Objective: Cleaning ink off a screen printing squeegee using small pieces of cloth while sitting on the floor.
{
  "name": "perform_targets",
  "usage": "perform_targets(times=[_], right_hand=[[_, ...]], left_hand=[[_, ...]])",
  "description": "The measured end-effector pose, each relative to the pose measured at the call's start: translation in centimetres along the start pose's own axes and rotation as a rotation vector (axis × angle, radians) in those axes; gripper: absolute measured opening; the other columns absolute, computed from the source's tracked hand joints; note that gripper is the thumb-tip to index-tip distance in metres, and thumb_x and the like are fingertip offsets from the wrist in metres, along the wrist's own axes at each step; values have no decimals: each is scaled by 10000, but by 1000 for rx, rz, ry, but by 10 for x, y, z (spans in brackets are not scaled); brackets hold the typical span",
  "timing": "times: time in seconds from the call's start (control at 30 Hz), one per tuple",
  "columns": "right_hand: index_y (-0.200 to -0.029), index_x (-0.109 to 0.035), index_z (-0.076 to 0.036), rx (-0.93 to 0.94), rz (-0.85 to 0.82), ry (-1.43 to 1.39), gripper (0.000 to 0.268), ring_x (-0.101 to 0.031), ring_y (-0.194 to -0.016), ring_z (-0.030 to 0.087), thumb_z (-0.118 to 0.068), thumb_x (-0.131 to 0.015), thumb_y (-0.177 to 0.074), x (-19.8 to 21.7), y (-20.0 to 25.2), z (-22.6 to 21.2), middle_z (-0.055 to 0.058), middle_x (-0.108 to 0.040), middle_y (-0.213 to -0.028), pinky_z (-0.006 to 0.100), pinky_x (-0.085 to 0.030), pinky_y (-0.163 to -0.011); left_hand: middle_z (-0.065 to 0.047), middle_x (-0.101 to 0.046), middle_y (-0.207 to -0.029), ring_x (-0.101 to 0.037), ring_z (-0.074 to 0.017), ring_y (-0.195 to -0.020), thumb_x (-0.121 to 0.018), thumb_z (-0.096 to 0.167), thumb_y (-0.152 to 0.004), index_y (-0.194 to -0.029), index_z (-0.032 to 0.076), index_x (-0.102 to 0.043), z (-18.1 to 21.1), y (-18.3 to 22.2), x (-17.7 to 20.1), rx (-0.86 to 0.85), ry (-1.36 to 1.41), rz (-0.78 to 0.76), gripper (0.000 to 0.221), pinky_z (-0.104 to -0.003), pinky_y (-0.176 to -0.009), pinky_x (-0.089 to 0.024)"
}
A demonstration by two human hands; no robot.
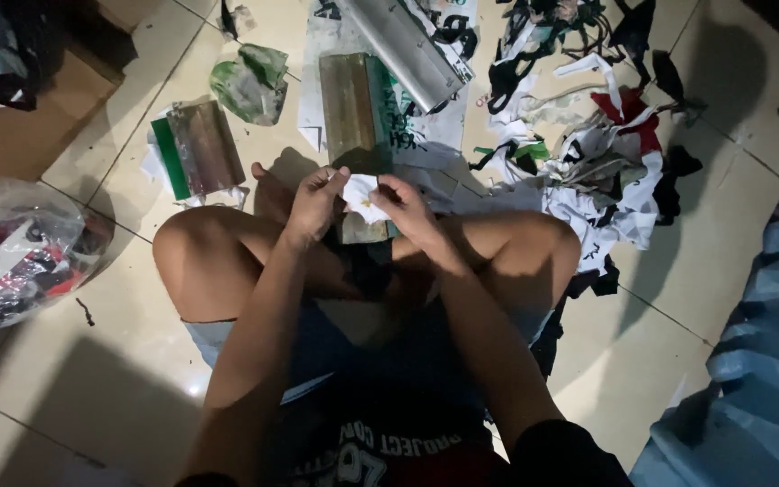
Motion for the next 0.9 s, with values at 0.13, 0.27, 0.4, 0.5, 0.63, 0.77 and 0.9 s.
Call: perform_targets(times=[0.13, 0.27, 0.4, 0.5, 0.63, 0.77, 0.9], right_hand=[[-1181, -700, -50, -102, -91, -103, 345, -636, -864, 117, -297, -802, -962, -13, 8, 6, 25, -692, -951, 314, -571, -796], [-1049, -751, -85, -137, -138, -203, 302, -670, -771, 109, -381, -706, -1012, -16, 15, -25, 19, -707, -840, 296, -589, -732], [-682, -646, -95, -212, 27, -103, 434, -461, -514, 35, -405, -779, -954, -19, 9, -37, -66, -491, -550, 188, -347, -507], [-799, -698, -89, -179, 88, -113, 410, -567, -565, 58, -456, -784, -958, -7, 3, -12, -39, -558, -629, 226, -468, -535], [-851, -700, -35, -135, 111, 1, 455, -653, -708, 126, -467, -814, -940, 9, 0, 4, 36, -632, -716, 314, -577, -676], [-862, -712, -34, -6, 78, 156, 420, -558, -553, 139, -423, -744, -1016, 4, 0, -21, 69, -606, -618, 317, -475, -554], [-1100, -673, 78, -45, 92, 179, 483, -608, -674, 161, -404, -685, -1064, 8, -4, 5, 86, -643, -758, 392, -526, -629]], left_hand=[[-40, -624, -771, -632, -133, -776, -750, 317, -1009, -908, 39, -708, 8, 1, 3, -121, -169, -52, 299, -277, -676, -553], [-52, -676, -768, -613, -121, -766, -766, 353, -1001, -1009, 22, -768, 17, 14, -12, -153, -312, -192, 331, -273, -719, -550], [-132, -664, -963, -694, -216, -844, -700, 397, -1010, -1193, -15, -646, 30, 33, -24, 3, -162, -132, 454, -385, -674, -660], [-263, -615, -1110, -656, -342, -954, -633, 618, -1012, -1309, -81, -600, 15, 29, -18, 81, -279, -187, 760, -520, -743, -631], [-190, -660, -975, -685, -239, -859, -793, 448, -944, -1162, -71, -670, 17, 25, -24, 78, -300, -157, 576, -377, -703, -662], [-164, -660, -856, -659, -209, -827, -858, 306, -911, -1007, -55, -703, 6, 12, -22, -7, -288, -121, 405, -379, -700, -642], [-155, -645, -825, -650, -203, -862, -864, 226, -911, -973, -64, -690, 5, 5, -13, -100, -274, -155, 344, -357, -624, -619]])
Point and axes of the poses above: each hand's wrist, its own y-axis away from the middle knuckle, its own x-axis out of the back of the hand, z = x × y, the point moved 5 cm from there along -y, towards the middle knuckle
